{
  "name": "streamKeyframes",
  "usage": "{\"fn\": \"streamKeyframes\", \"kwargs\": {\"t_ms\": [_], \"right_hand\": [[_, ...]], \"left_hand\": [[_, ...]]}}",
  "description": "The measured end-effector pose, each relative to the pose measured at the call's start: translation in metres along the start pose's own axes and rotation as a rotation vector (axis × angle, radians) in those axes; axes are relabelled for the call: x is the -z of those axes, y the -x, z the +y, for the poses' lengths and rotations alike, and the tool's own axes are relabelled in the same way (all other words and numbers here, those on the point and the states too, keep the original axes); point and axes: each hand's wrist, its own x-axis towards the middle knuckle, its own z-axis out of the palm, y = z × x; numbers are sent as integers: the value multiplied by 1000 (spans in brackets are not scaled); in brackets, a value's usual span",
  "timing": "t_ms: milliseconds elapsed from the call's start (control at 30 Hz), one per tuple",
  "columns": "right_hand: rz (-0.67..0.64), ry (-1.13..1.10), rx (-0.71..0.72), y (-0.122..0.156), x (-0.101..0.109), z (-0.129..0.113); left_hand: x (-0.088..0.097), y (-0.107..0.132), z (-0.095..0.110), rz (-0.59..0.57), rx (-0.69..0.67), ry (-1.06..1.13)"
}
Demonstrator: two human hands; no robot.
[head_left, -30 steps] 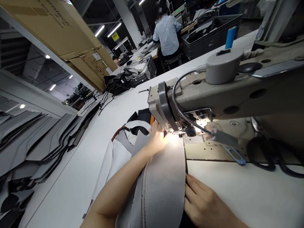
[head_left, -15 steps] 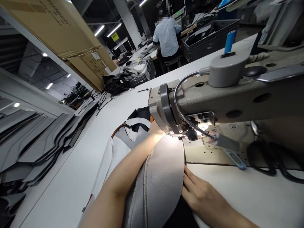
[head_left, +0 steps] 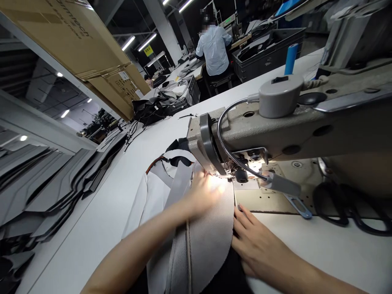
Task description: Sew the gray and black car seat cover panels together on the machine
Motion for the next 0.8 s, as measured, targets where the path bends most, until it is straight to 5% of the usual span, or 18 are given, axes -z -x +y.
{"fn": "streamKeyframes", "kwargs": {"t_ms": [100, 200, 300, 400, 500, 633, 800], "right_hand": [[-73, -170, 195, 8, 11, -1], [-26, -127, 293, 6, 11, -6], [107, 26, 360, -7, 14, -13], [229, 59, 370, -22, 33, -12], [173, 3, 333, -26, 53, -5], [48, -71, 228, -2, 41, 1], [206, 31, 153, 26, 9, -5]], "left_hand": [[-22, 60, 6, -248, -98, -124], [-46, 87, 4, -351, -48, -299], [-38, 73, -4, -423, -18, -233], [-1, 52, -6, -472, -73, 14], [20, 46, 7, -436, -112, 150], [-11, 47, 29, -497, -38, -37], [-37, 46, 30, -467, -68, -61]]}}
